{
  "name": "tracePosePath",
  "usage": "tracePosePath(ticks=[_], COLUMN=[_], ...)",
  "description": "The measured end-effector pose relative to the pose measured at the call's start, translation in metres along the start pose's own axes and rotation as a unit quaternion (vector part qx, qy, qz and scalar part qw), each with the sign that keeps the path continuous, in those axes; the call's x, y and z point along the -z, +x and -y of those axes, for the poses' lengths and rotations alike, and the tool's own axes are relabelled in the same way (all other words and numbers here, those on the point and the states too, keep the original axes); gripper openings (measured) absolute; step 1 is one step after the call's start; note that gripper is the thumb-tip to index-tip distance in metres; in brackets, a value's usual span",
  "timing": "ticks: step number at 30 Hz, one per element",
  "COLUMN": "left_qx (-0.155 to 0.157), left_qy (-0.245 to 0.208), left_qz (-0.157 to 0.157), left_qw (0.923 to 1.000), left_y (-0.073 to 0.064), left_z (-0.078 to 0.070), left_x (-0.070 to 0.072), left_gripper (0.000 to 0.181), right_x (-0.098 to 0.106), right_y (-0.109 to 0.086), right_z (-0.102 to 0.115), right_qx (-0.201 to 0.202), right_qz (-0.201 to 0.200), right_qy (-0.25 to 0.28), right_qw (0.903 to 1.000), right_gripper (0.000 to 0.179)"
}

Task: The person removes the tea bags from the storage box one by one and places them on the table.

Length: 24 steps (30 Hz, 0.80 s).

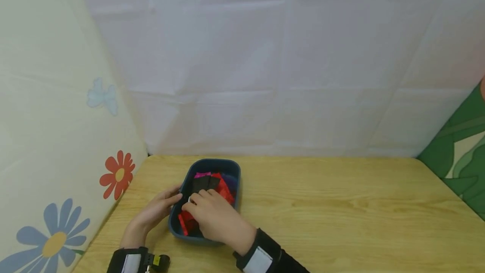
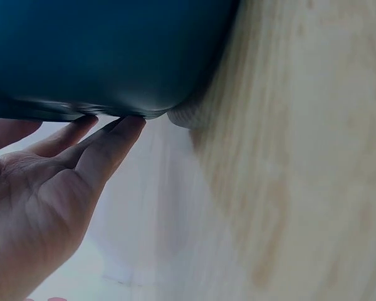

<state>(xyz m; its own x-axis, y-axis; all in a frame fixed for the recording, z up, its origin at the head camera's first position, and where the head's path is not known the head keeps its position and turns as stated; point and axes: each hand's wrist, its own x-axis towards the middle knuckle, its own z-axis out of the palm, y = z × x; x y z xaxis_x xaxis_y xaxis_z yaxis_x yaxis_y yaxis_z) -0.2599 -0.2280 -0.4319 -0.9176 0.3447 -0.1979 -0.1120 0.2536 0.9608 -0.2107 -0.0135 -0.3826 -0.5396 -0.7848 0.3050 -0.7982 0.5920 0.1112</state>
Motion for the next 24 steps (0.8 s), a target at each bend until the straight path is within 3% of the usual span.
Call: tracePosePath(ticks=[5, 12, 17, 24], left_qx=[-0.007, -0.006, -0.010, 0.001], left_qy=[-0.005, -0.016, -0.018, -0.019], left_qz=[0.014, 0.012, 0.008, -0.009], left_qw=[0.9999, 0.9998, 0.9997, 0.9998], left_y=[-0.001, 0.002, 0.003, 0.002], left_z=[0.002, 0.005, 0.004, 0.003], left_x=[0.002, 0.001, -0.001, -0.002], left_gripper=[0.062, 0.061, 0.062, 0.060], right_x=[-0.001, 0.007, 0.015, 0.018], right_y=[-0.004, -0.015, -0.023, -0.044], right_z=[-0.011, -0.040, -0.068, -0.114], right_qx=[0.002, -0.010, -0.066, -0.168], right_qz=[0.000, -0.049, -0.072, -0.127], right_qy=[0.008, 0.029, 0.077, 0.125], right_qw=[1.0000, 0.9984, 0.9922, 0.9696], right_gripper=[0.048, 0.050, 0.048, 0.051])
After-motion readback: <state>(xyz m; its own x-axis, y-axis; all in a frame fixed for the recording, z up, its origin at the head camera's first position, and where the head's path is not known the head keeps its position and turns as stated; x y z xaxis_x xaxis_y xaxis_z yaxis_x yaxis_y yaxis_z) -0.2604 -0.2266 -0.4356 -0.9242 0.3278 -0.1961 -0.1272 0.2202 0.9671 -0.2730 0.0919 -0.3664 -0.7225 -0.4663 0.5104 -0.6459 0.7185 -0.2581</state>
